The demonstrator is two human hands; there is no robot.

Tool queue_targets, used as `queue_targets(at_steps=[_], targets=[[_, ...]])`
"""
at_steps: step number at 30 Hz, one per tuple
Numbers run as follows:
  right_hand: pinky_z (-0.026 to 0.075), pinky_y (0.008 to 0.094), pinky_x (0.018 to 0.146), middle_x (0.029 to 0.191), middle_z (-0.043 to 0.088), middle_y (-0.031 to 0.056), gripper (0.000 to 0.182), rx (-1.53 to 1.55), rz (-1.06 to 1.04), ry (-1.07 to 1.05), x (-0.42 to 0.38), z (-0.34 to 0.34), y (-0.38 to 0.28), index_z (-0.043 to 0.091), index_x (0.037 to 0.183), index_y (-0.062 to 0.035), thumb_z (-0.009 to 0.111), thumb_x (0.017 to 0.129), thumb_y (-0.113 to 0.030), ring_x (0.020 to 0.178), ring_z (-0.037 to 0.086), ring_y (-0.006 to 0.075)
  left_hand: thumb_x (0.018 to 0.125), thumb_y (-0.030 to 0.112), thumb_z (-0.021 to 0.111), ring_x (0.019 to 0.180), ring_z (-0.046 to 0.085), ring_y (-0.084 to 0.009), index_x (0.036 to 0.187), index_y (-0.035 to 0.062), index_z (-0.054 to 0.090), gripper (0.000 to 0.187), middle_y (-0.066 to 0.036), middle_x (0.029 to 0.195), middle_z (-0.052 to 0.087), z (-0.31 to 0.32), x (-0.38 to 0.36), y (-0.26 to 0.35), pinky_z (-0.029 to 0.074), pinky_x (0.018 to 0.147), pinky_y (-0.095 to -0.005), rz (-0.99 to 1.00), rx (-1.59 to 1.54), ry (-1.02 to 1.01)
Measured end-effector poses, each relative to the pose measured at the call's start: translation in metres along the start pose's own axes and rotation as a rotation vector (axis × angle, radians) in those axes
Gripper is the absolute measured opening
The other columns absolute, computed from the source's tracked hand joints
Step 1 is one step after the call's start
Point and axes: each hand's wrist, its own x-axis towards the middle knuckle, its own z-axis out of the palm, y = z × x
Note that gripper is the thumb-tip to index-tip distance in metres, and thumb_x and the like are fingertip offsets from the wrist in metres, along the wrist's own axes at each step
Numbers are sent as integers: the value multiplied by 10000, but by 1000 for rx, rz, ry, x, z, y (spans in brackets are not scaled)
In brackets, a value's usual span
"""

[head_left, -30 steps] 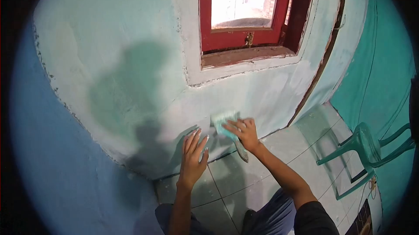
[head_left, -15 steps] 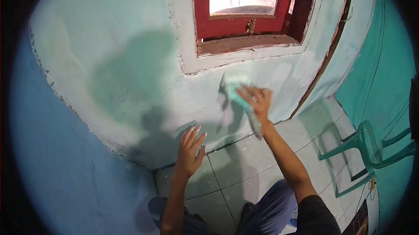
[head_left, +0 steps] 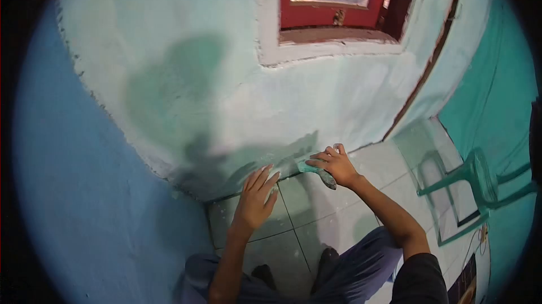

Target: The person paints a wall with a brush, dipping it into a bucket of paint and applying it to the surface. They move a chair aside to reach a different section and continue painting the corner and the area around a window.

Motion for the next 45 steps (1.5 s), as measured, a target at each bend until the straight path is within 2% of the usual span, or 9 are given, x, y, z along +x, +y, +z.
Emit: queue_targets(at_steps=[6, 17, 21, 26, 32, 34, 39, 43, 45], targets=[[337, 498, 994, 1257, 645, -74, 469, 0, -3, -105, -61, -37, -25, 616, 1351, -325, 597, 895, -220, 1073, 536, 172, 969, 139, 629, 1407, 440, -331, 1391, 67, 575, 432, -151, 1488, 517, 37, 5, 3, 305, 1193, -474, 98, -70, -122], [399, 429, 959, 1243, 691, -46, 528, 36, 483, -37, -198, -68, -67, 599, 1362, -298, 667, 843, -229, 877, 661, 153, 984, 174, 607, 1338, 495, -363, 1376, 51, 579, 412, -190, 1411, 571, 143, 27, 47, 353, 1149, -463, 285, -281, -449], [392, 440, 974, 1251, 686, -39, 554, -89, 443, -93, -241, -64, -72, 580, 1381, -316, 656, 846, -195, 880, 667, 157, 965, 151, 606, 1317, 512, -358, 1355, 32, 583, 408, -198, 1385, 585, 178, 33, 78, 362, 1137, -471, 346, -337, -445], [374, 470, 1027, 1252, 682, -38, 574, 29, 719, -31, -287, -102, -100, 582, 1372, -331, 673, 829, -167, 933, 673, 182, 951, 153, 615, 1310, 517, -358, 1342, 22, 587, 414, -195, 1375, 592, 202, 30, 111, 363, 1136, -453, 387, -238, -602], [361, 525, 1040, 1261, 678, -36, 551, -109, 960, -17, -353, -132, -144, 620, 1330, -304, 707, 801, -178, 1080, 666, 196, 964, 170, 616, 1292, 529, -359, 1357, 24, 576, 421, -195, 1373, 596, 240, 14, 231, 385, 1111, -457, 423, -619, -640], [343, 563, 1046, 1272, 674, -38, 547, -183, 1078, -30, -379, -127, -157, 641, 1305, -296, 732, 777, -182, 1152, 646, 223, 969, 173, 615, 1294, 534, -356, 1363, 26, 571, 423, -191, 1378, 595, 252, 7, 261, 394, 1104, -450, 587, -522, -600], [298, 579, 1067, 1245, 692, -32, 524, -194, 1362, 169, -435, -111, -191, 692, 1229, -273, 782, 718, -207, 1142, 645, 228, 986, 193, 599, 1347, 495, -362, 1403, 44, 539, 447, -204, 1443, 540, 310, -19, 263, 379, 1125, -468, 637, -488, -791], [309, 554, 1077, 1161, 728, -40, 427, -95, 1515, 114, -457, -105, -200, 727, 1152, -248, 781, 738, -159, 1080, 660, 181, 991, 212, 617, 1384, 463, -359, 1420, 40, 530, 470, -189, 1470, 522, 346, -38, 276, 369, 1152, -444, 659, -421, -863], [310, 562, 1080, 1208, 712, -38, 480, -74, 1540, 68, -462, -95, -196, 706, 1195, -257, 804, 728, -195, 1108, 652, 194, 994, 234, 609, 1399, 446, -361, 1435, 17, 498, 504, -209, 1484, 501, 367, -46, 285, 342, 1166, -462, 634, -626, -842]])
